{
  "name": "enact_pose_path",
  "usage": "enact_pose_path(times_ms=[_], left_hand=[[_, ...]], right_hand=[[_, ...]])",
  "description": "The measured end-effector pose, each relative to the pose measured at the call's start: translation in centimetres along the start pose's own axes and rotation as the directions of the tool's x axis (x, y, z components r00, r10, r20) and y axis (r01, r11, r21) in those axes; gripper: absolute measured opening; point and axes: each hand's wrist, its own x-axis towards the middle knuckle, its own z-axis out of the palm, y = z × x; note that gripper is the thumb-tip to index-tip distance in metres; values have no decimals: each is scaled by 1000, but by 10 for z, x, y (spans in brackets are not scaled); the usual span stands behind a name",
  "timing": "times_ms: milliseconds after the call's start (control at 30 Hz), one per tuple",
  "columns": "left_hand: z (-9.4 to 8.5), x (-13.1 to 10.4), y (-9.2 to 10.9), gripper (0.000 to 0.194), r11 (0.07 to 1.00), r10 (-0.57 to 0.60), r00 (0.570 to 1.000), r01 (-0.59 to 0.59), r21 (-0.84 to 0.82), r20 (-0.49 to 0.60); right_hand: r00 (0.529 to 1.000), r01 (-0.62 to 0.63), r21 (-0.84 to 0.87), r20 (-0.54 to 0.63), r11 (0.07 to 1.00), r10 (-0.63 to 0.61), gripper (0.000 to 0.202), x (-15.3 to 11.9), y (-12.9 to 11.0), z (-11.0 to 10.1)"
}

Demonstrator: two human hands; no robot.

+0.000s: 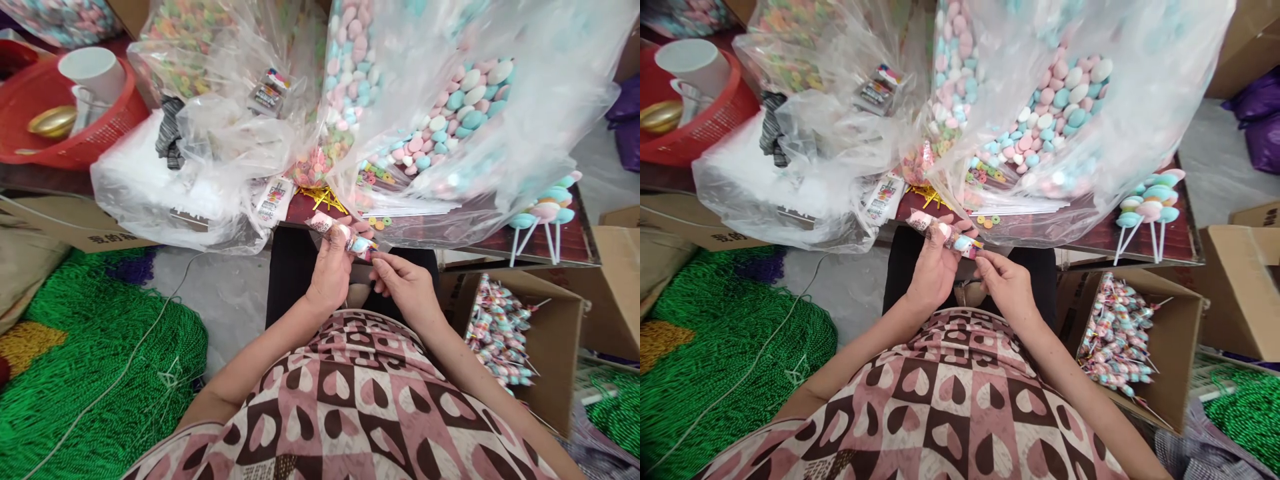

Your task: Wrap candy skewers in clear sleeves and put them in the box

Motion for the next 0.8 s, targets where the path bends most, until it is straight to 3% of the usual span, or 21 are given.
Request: enact_pose_path(times_ms=[133, 367, 600, 800], left_hand=[[-2, -1, 1, 33, 997, 67, 997, -68, 35, 38], [-4, -1, -1, 32, 992, 93, 993, -98, 75, 68], [-3, -1, -1, 38, 993, 49, 997, -54, 109, 52], [-5, 3, -1, 30, 999, 29, 1000, -29, 40, 12]], right_hand=[[970, -231, 346, 151, 909, 189, 38, -1, -2, 3], [913, -395, 579, 336, 713, 233, 22, 2, 0, 3], [906, -404, 589, 366, 701, 214, 25, 2, 6, 7], [956, -258, 531, 259, 807, 135, 22, -4, 1, 9]])
